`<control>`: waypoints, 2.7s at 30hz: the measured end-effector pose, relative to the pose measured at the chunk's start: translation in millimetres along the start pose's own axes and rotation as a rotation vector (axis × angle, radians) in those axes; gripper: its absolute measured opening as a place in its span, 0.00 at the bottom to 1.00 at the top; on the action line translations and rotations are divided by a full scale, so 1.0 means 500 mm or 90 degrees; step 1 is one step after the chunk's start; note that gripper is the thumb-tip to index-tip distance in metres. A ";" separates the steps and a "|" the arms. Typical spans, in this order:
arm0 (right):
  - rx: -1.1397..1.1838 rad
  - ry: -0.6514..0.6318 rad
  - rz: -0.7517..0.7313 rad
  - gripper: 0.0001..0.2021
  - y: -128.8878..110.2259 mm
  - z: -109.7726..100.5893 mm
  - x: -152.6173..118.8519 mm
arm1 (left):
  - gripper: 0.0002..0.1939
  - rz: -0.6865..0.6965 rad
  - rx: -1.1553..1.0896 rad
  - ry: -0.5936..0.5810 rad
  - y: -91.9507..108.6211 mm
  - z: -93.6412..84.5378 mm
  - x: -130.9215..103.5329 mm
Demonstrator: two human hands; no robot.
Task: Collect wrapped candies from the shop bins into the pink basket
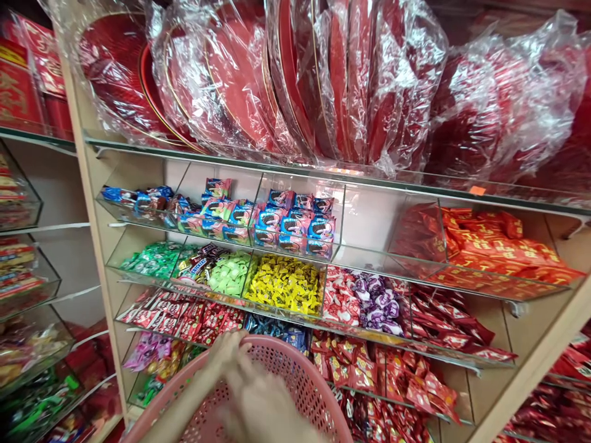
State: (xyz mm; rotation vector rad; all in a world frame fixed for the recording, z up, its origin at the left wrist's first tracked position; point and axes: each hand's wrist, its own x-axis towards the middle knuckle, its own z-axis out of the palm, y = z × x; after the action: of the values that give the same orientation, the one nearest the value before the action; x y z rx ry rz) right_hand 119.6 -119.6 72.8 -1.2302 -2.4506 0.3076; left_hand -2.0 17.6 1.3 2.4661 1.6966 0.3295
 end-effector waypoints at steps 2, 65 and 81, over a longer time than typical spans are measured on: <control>-0.068 0.114 0.069 0.22 0.054 -0.058 0.059 | 0.15 0.004 -0.001 0.000 -0.002 0.002 -0.002; -0.215 0.027 0.247 0.48 0.330 -0.164 0.225 | 0.16 -0.004 -0.052 0.048 -0.005 -0.018 0.000; -0.284 0.101 0.190 0.37 0.342 -0.136 0.209 | 0.17 -0.005 -0.063 0.050 0.009 -0.016 -0.010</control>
State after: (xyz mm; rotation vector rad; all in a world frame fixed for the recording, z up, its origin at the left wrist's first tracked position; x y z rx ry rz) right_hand 215.1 67.5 97.9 -1.7343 -2.2628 -0.2689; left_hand -1.9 11.4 9.7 2.4052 1.6751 0.5026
